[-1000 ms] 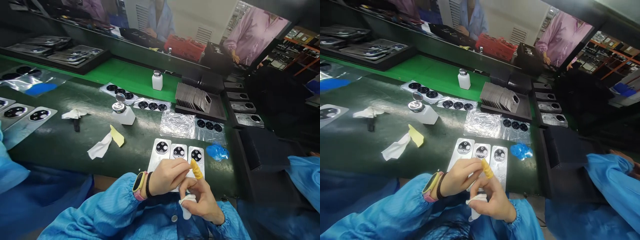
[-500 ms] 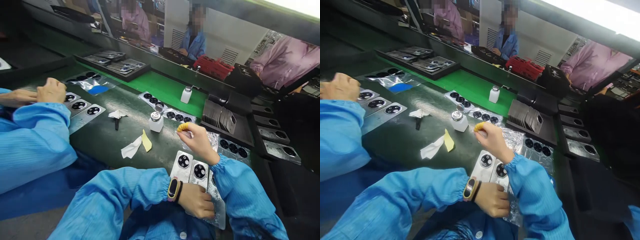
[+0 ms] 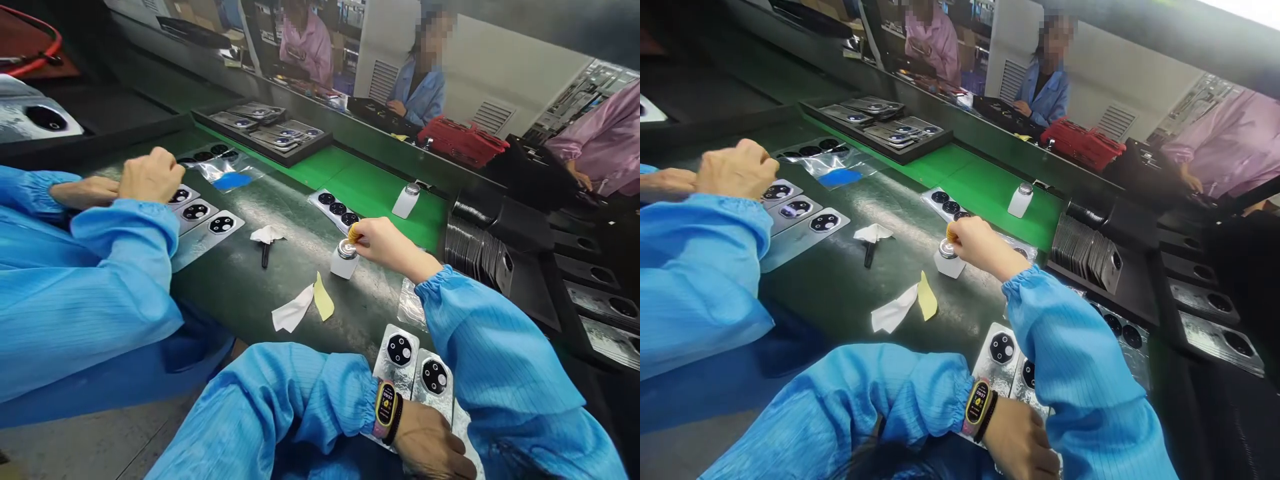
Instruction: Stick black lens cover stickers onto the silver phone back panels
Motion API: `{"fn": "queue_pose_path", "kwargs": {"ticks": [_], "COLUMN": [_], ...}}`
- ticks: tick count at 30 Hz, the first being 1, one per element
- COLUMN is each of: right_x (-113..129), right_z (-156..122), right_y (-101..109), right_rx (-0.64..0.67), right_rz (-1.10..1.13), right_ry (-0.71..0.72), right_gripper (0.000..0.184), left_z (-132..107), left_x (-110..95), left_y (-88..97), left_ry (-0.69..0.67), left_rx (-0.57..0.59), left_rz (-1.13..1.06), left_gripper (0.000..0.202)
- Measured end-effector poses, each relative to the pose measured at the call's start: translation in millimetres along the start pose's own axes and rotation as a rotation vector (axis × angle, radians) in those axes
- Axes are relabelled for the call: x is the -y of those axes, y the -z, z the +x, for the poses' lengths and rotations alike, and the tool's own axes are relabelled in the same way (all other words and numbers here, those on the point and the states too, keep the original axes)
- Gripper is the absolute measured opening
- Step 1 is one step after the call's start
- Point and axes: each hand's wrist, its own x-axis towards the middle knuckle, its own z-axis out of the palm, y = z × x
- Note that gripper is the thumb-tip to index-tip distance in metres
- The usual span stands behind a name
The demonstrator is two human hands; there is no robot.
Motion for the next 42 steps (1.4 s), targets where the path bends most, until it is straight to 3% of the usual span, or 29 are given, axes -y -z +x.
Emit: {"fn": "queue_pose_path", "kwargs": {"ticks": [3, 6, 12, 17, 22, 24, 26, 27, 28, 29, 31, 34, 37, 42], "right_x": [3, 3, 1, 3, 2, 2, 2, 2, 2, 2, 2, 0, -4, -10], "right_z": [1, 2, 4, 6, 4, 4, 5, 6, 5, 4, -3, -35, -94, -217], "right_y": [2, 1, -4, -5, -7, -8, -8, -8, -7, -7, -4, -1, -3, -36], "right_rx": [0.037, 0.048, 0.001, 0.018, 0.019, 0.012, 0.009, 0.005, -0.010, -0.034, -0.111, -0.247, -0.365, -0.541], "right_rz": [-0.060, -0.099, -0.104, -0.135, -0.111, -0.101, -0.094, -0.084, -0.066, -0.038, 0.052, 0.244, 0.398, 0.496], "right_ry": [-0.009, 0.010, 0.047, 0.047, 0.044, 0.045, 0.040, 0.037, 0.036, 0.038, 0.051, 0.048, -0.051, -0.528], "right_gripper": [0.017, 0.018, 0.023, 0.025, 0.025, 0.025, 0.025, 0.024, 0.024, 0.022, 0.019, 0.015, 0.008, 0.006], "left_z": [1, 4, 7, 7, 6, 3, 1, 0, -1, -1, -1, -1, -4, -13], "left_x": [1, 1, 3, 4, 1, -5, -12, -15, -16, -15, -11, -2, 1, -2], "left_y": [10.3, 14.7, 10.4, 10.0, 3.4, -2.4, -7.8, -9.7, -10.8, -11.1, -9.8, -7.1, -7.9, -8.9], "left_ry": [-0.067, -0.177, -0.285, -0.213, -0.183, -0.161, -0.154, -0.139, -0.120, -0.089, -0.027, -0.046, -0.080, -0.082], "left_rx": [0.000, -0.013, 0.052, 0.101, 0.033, 0.138, 0.374, 0.434, 0.426, 0.344, 0.095, -0.059, -0.126, -0.227], "left_rz": [0.259, 0.555, 0.770, 0.597, 0.419, 0.368, 0.287, 0.240, 0.183, 0.122, -0.009, -0.143, -0.212, -0.288], "left_gripper": [0.053, 0.038, 0.048, 0.047, 0.036, 0.038, 0.045, 0.045, 0.043, 0.040, 0.031, 0.028, 0.028, 0.025]}}
